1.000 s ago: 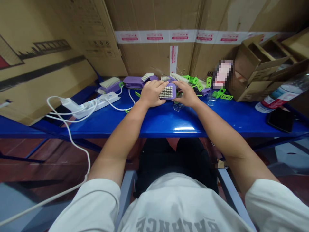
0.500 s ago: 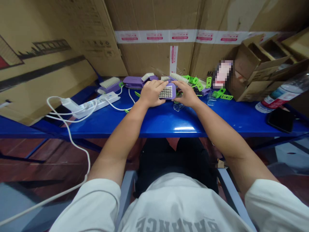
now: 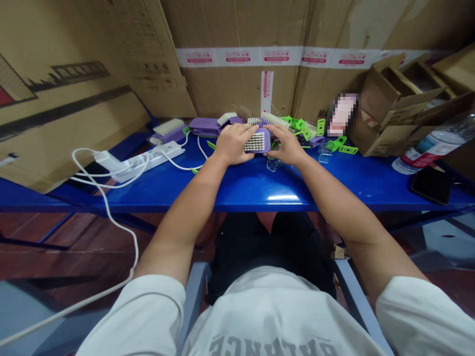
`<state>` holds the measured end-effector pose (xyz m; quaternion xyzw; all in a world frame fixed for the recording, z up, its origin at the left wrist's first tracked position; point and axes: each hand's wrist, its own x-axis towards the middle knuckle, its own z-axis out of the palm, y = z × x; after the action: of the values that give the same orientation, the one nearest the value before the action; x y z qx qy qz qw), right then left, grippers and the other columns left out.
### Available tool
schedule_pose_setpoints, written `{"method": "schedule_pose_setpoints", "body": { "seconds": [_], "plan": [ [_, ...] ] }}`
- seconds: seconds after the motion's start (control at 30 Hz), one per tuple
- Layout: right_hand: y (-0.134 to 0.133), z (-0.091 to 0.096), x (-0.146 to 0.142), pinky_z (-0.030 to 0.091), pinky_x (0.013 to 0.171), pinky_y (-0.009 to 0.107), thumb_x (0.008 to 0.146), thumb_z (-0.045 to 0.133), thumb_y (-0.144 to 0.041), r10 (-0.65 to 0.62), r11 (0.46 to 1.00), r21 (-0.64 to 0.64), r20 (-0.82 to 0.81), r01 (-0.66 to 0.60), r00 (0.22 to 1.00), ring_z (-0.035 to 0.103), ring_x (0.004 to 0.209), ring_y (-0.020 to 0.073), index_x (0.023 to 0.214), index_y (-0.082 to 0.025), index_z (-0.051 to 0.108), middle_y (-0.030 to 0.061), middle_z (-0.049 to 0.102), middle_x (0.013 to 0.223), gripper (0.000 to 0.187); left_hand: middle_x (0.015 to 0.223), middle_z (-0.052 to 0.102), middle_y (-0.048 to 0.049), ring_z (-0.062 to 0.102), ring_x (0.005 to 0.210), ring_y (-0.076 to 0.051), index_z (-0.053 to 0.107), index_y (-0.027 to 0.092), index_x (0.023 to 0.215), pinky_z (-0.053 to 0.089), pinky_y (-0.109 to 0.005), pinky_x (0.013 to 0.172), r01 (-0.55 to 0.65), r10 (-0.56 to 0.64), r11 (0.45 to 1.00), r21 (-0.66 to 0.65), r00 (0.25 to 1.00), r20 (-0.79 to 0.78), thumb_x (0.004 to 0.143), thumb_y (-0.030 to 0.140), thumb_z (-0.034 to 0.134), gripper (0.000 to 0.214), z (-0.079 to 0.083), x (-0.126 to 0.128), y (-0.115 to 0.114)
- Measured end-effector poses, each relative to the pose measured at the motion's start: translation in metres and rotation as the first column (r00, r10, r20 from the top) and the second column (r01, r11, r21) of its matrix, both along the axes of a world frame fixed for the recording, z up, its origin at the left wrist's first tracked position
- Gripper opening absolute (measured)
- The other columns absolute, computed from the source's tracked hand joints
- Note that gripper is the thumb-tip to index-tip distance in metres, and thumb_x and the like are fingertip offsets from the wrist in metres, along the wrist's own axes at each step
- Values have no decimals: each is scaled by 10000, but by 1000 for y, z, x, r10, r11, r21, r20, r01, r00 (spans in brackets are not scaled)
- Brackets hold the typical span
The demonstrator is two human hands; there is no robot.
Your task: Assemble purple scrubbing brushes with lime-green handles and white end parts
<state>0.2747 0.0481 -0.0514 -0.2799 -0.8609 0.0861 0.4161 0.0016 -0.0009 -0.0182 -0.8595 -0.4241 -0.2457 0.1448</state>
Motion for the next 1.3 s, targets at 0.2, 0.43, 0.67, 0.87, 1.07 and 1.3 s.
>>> {"method": "schedule_pose_setpoints", "body": {
  "seconds": [0.2,0.43,0.67,0.87,1.07,1.3],
  "plan": [
    [2,-1,1,645,1301,666,728,933,-238,14,1000,-2,6,-14,1000,729,1549,439,1665,-227,700,184,740,1683,966,1729,701,-194,663,1542,-497,605,205,1775,519,-650,1296,-9,9,1000,1,1000,6,857,321,840,954,-1,0,0],
    [5,-2,1,614,1319,708,757,954,-307,30,1000,9,-7,-30,1000,710,1553,458,1646,-262,690,175,738,1671,929,1727,699,-194,662,1554,-492,596,215,1785,517,-652,1303,-21,21,1000,5,1000,4,877,329,832,945,0,-1,0],
    [10,-9,-1,576,1359,747,791,957,-410,27,998,55,-18,-26,999,644,1645,476,1733,-299,577,181,673,1751,1022,1733,699,-216,662,1579,-506,564,180,1800,502,-682,1334,26,-27,999,23,999,27,855,305,829,990,-2,1,4],
    [12,-8,-8,474,1441,768,811,967,-475,87,985,149,-18,-84,996,653,1634,484,1678,-257,583,204,727,1683,973,1777,664,-223,645,1621,-490,471,173,1853,494,-657,1348,72,-72,997,14,997,22,887,318,813,1035,-7,10,5],
    [-3,4,-11,460,1444,789,809,993,-600,36,996,89,-29,-34,999,649,1625,494,1600,-295,645,178,752,1647,917,1774,671,-204,643,1623,-479,506,212,1823,474,-647,1369,21,-20,1000,-4,999,37,924,374,829,969,-2,11,1],
    [-8,6,-13,475,1431,790,801,1003,-609,12,997,73,-24,-10,1000,654,1615,500,1591,-300,659,180,754,1639,915,1780,671,-190,648,1623,-474,513,262,1822,484,-641,1374,31,-29,999,-39,998,53,920,389,901,991,1,11,-2]
  ]
}}
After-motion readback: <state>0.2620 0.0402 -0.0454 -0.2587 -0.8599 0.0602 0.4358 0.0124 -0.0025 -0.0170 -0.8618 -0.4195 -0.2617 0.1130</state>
